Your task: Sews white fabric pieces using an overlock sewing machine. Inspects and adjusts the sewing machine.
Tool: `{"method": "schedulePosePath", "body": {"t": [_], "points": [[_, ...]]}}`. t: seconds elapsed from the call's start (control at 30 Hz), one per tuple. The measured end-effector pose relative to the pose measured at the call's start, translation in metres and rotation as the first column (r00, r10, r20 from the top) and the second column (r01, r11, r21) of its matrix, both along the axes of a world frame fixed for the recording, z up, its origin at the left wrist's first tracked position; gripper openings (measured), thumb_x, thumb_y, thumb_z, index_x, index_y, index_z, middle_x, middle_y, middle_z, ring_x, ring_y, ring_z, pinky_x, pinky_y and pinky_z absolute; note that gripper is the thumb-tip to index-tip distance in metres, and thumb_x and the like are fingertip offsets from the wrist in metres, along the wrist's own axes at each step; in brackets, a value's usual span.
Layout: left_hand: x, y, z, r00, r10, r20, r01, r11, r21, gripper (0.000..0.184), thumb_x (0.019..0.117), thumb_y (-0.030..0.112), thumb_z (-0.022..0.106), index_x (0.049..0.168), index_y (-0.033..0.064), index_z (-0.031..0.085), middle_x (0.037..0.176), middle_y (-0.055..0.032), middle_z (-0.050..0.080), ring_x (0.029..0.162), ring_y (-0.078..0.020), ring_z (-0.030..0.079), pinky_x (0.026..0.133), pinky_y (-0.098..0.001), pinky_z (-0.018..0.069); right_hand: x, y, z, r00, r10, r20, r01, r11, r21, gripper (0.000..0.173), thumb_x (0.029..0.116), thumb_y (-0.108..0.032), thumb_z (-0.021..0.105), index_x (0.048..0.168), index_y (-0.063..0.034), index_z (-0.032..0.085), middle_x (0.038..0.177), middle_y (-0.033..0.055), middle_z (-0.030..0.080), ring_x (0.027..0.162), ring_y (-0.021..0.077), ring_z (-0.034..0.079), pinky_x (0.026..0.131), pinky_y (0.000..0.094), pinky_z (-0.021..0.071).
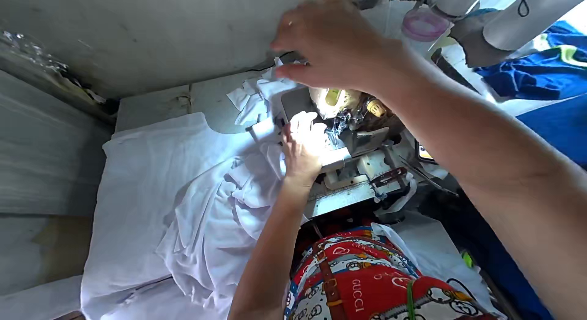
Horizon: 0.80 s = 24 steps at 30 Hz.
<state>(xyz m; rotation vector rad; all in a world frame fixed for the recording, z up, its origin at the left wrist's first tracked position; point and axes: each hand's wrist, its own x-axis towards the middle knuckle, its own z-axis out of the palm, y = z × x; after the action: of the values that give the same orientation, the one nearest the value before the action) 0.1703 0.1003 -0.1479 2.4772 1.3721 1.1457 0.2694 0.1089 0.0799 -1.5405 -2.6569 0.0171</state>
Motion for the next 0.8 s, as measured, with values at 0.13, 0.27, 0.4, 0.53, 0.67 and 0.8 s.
{"method": "schedulePosePath", "body": {"t": [0.13, 0.27, 0.4, 0.53, 0.67, 0.8], "points": [[0.013, 0.007, 0.011, 0.998, -0.006, -0.058, -0.006, 0.981, -0.195, 0.017, 0.0938, 0.020, 0.069, 0.103, 0.0098, 0.079, 0.135, -0.0182, 0.063, 0.137, -0.0445, 0.046, 0.108, -0.0699, 0.0306, 0.066, -0.023, -0.061, 0.797, 0.439, -0.416, -0.188, 0.833, 0.520, 0.028, 0.1035, -0.020, 0.053, 0.110, -0.0035, 0.074, 0.102, 0.0108, 0.073, 0.100, 0.0203, 0.067, 0.093, 0.0445, 0.0458], [0.018, 0.014, 0.011, 1.000, 0.011, -0.023, -0.016, 0.977, -0.211, 0.016, 0.0948, 0.016, 0.067, 0.097, 0.0036, 0.077, 0.125, -0.0222, 0.064, 0.130, -0.0465, 0.050, 0.105, -0.0719, 0.0302, 0.118, -0.070, -0.126, 0.683, 0.279, -0.675, -0.121, 0.954, 0.273, 0.023, 0.0990, -0.015, 0.057, 0.104, -0.0019, 0.075, 0.097, 0.0029, 0.071, 0.084, 0.0026, 0.065, 0.077, 0.0200, 0.0578], [-0.004, 0.010, 0.010, 0.985, -0.132, -0.115, 0.106, 0.973, -0.203, 0.024, 0.1025, 0.017, 0.055, 0.111, 0.0037, 0.073, 0.130, -0.0193, 0.064, 0.140, -0.0423, 0.045, 0.116, -0.0708, 0.0173, 0.152, -0.095, -0.191, 0.535, -0.096, -0.840, 0.067, 0.995, -0.071, 0.023, 0.1009, -0.018, 0.056, 0.106, -0.0038, 0.073, 0.096, -0.0011, 0.071, 0.075, 0.0008, 0.066, 0.068, 0.0195, 0.0592], [-0.017, 0.006, 0.028, 0.970, -0.171, -0.172, 0.156, 0.983, -0.101, 0.015, 0.0966, 0.009, 0.062, 0.104, 0.0093, 0.075, 0.110, -0.0095, 0.074, 0.136, -0.0384, 0.051, 0.118, -0.0694, 0.0135, 0.151, -0.105, -0.225, 0.489, -0.267, -0.830, 0.108, 0.963, -0.246, 0.025, 0.1022, -0.017, 0.055, 0.107, 0.0009, 0.072, 0.096, 0.0035, 0.072, 0.076, 0.0011, 0.067, 0.069, 0.0179, 0.0581], [-0.003, 0.010, 0.026, 0.967, -0.089, -0.241, 0.079, 0.996, -0.051, 0.010, 0.0917, 0.014, 0.072, 0.099, 0.0125, 0.078, 0.106, -0.0097, 0.074, 0.128, -0.0398, 0.056, 0.116, -0.0719, 0.0176, 0.124, -0.094, -0.233, 0.595, -0.228, -0.771, 0.132, 0.974, -0.186, 0.027, 0.1015, -0.022, 0.057, 0.110, -0.0026, 0.074, 0.097, 0.0089, 0.072, 0.077, 0.0092, 0.066, 0.071, 0.0262, 0.0573], [0.005, 0.009, 0.015, 0.973, -0.037, -0.228, 0.021, 0.997, -0.075, 0.014, 0.0958, 0.019, 0.068, 0.099, 0.0103, 0.077, 0.117, -0.0138, 0.070, 0.130, -0.0437, 0.051, 0.113, -0.0728, 0.0205, 0.083, -0.080, -0.226, 0.652, -0.306, -0.694, 0.343, 0.935, -0.091, 0.038, 0.0914, -0.034, 0.071, 0.117, -0.0057, 0.073, 0.090, 0.0091, 0.068, 0.069, 0.0204, 0.060, 0.058, 0.0390, 0.0501]]}}
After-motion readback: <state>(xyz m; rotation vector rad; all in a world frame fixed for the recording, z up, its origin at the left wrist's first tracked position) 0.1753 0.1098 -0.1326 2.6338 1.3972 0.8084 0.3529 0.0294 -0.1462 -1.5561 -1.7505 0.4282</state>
